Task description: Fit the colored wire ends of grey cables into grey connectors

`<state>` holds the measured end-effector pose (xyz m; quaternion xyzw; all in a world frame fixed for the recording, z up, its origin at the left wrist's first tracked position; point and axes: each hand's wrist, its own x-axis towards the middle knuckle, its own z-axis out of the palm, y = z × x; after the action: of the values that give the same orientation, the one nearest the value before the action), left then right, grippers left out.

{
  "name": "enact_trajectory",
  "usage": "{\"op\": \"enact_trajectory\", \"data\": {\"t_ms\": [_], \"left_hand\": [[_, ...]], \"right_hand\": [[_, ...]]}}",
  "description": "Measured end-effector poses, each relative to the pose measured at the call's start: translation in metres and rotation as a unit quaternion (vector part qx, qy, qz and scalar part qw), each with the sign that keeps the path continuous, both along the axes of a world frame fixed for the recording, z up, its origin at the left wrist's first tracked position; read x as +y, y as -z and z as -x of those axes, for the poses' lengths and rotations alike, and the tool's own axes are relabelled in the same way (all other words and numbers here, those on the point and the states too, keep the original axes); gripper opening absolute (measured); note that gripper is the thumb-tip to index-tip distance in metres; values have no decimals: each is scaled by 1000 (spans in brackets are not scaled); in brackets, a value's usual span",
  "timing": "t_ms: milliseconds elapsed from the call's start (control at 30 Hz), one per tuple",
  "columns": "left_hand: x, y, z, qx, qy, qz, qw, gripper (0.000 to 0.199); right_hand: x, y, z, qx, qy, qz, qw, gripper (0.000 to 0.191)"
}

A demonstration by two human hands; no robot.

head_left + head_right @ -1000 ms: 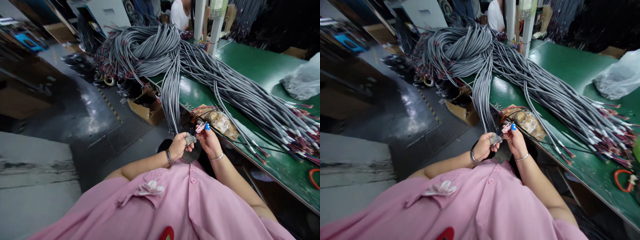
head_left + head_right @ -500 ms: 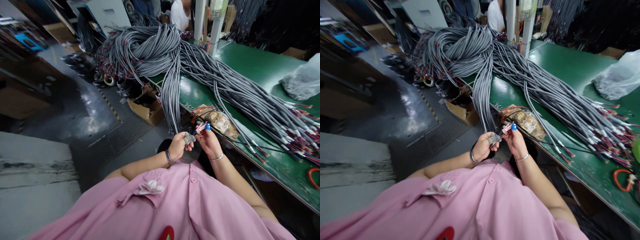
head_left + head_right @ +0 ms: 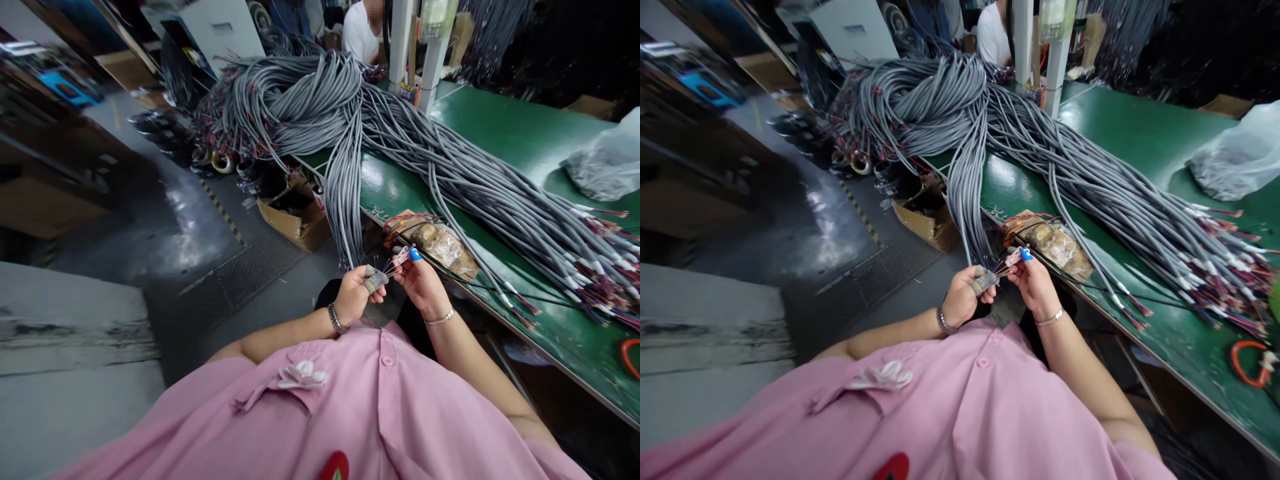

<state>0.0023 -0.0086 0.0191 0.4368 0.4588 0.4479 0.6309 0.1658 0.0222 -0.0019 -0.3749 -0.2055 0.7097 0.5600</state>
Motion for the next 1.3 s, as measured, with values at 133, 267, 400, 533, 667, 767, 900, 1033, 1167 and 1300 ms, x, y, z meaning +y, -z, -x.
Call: {"op": "enact_trajectory", "data": {"t_ms": [133, 267, 400, 533, 667, 767, 900, 1033, 1167, 1300], "left_hand": [[3, 2, -1, 11, -10, -11, 1000, 32], [7, 6, -2, 20, -17, -18, 999, 31], [9, 9, -2, 30, -8, -12, 999, 30], [10, 11, -2, 40, 5, -13, 999, 28], [9, 11, 0, 45, 10, -19, 999, 27], [7, 10, 2, 45, 14, -28, 998, 27], [5, 9, 7, 49, 23, -34, 998, 25], [3, 12, 10, 70, 49, -32, 996, 22], [1, 18, 9, 87, 72, -36, 993, 22], [1, 22, 7, 89, 87, -37, 992, 21]], "right_hand": [[-1, 0, 1, -1, 14, 7, 1000, 37], [1, -2, 3, 14, 24, 16, 999, 33], [3, -2, 6, 24, 46, 14, 999, 29], [3, 1, 8, 25, 54, 1, 998, 31], [1, 3, 6, 35, 14, 4, 999, 39], [0, 5, 0, 34, -36, 23, 999, 50], [-3, 5, -14, -19, -117, 23, 993, 58], [-9, -1, -24, -125, -185, -4, 975, 46], [-12, -6, -25, -229, -191, -52, 953, 32], [-12, -6, -20, -262, -160, -102, 946, 27]]}}
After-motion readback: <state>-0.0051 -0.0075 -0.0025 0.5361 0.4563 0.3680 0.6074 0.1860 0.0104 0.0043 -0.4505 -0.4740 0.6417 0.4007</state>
